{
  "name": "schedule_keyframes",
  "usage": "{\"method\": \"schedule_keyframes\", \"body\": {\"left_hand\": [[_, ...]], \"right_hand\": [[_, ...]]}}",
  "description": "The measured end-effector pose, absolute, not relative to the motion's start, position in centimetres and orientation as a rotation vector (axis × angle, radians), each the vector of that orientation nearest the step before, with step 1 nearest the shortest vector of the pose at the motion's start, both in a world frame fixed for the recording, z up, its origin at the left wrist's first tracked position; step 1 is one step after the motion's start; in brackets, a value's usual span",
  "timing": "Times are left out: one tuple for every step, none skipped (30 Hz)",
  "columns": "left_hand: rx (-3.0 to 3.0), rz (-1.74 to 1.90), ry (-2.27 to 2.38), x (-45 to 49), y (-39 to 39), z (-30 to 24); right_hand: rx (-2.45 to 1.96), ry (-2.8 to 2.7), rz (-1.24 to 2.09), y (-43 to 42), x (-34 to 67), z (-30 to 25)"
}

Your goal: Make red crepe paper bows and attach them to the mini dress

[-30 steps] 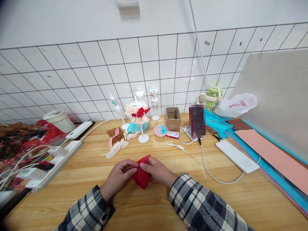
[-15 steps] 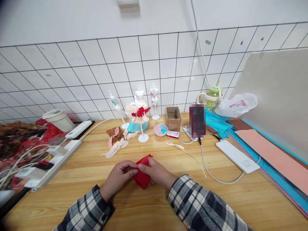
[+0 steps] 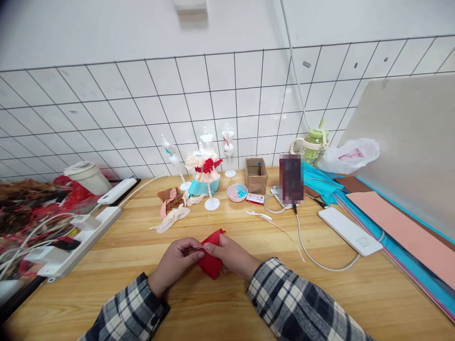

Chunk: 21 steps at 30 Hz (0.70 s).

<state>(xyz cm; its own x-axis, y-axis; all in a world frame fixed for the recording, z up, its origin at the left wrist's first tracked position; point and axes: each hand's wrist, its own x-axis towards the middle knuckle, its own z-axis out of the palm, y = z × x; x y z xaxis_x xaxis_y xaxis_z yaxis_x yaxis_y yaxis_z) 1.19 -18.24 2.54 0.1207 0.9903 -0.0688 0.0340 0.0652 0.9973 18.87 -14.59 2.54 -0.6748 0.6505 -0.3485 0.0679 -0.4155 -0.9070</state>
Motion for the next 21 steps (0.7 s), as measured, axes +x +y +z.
{"method": "schedule_keyframes", "body": {"left_hand": [[1.232,1.059,1.174,1.18,-18.23,2.49],[1.228,1.065,1.179,1.16,-18.21,2.45],[1.225,1.073,1.183,1.13,-18.19,2.41],[1.223,1.079,1.186,1.11,-18.17,2.40],[1.223,1.084,1.189,1.08,-18.16,2.39],[1.226,1.084,1.191,1.06,-18.15,2.41],[1.229,1.081,1.192,1.05,-18.15,2.43],[1.232,1.078,1.194,1.04,-18.16,2.47],[1.234,1.074,1.196,1.04,-18.17,2.50],[1.235,1.072,1.198,1.05,-18.18,2.54],[1.235,1.070,1.200,1.06,-18.19,2.56],[1.237,1.066,1.201,1.07,-18.20,2.57],[1.238,1.064,1.203,1.08,-18.20,2.57],[1.240,1.060,1.204,1.09,-18.21,2.55],[1.240,1.057,1.203,1.08,-18.21,2.52],[1.239,1.058,1.201,1.08,-18.21,2.47],[1.235,1.059,1.196,1.06,-18.21,2.42],[1.229,1.065,1.190,1.05,-18.20,2.38],[1.225,1.070,1.185,1.03,-18.20,2.35],[1.222,1.075,1.184,1.01,-18.19,2.34],[1.221,1.081,1.189,0.98,-18.17,2.36]], "right_hand": [[-0.983,-1.391,2.168,-14.58,18.91,2.54],[-0.963,-1.358,2.188,-14.57,18.95,2.55],[-0.943,-1.331,2.204,-14.55,18.99,2.54],[-0.927,-1.314,2.217,-14.54,19.03,2.53],[-0.914,-1.306,2.222,-14.52,19.06,2.50],[-0.905,-1.308,2.225,-14.50,19.08,2.46],[-0.902,-1.312,2.225,-14.49,19.08,2.42],[-0.906,-1.319,2.219,-14.47,19.08,2.37],[-0.913,-1.330,2.210,-14.46,19.06,2.32],[-0.920,-1.344,2.195,-14.46,19.03,2.29],[-0.929,-1.361,2.178,-14.46,18.99,2.27],[-0.936,-1.379,2.158,-14.47,18.96,2.26],[-0.943,-1.397,2.138,-14.48,18.93,2.27],[-0.952,-1.411,2.119,-14.49,18.92,2.29],[-0.961,-1.422,2.105,-14.50,18.92,2.32],[-0.967,-1.425,2.102,-14.50,18.94,2.35],[-0.968,-1.419,2.115,-14.49,18.98,2.39],[-0.963,-1.406,2.134,-14.48,19.03,2.43],[-0.954,-1.387,2.156,-14.46,19.09,2.48],[-0.944,-1.369,2.179,-14.43,19.14,2.53],[-0.935,-1.354,2.198,-14.40,19.20,2.59]]}}
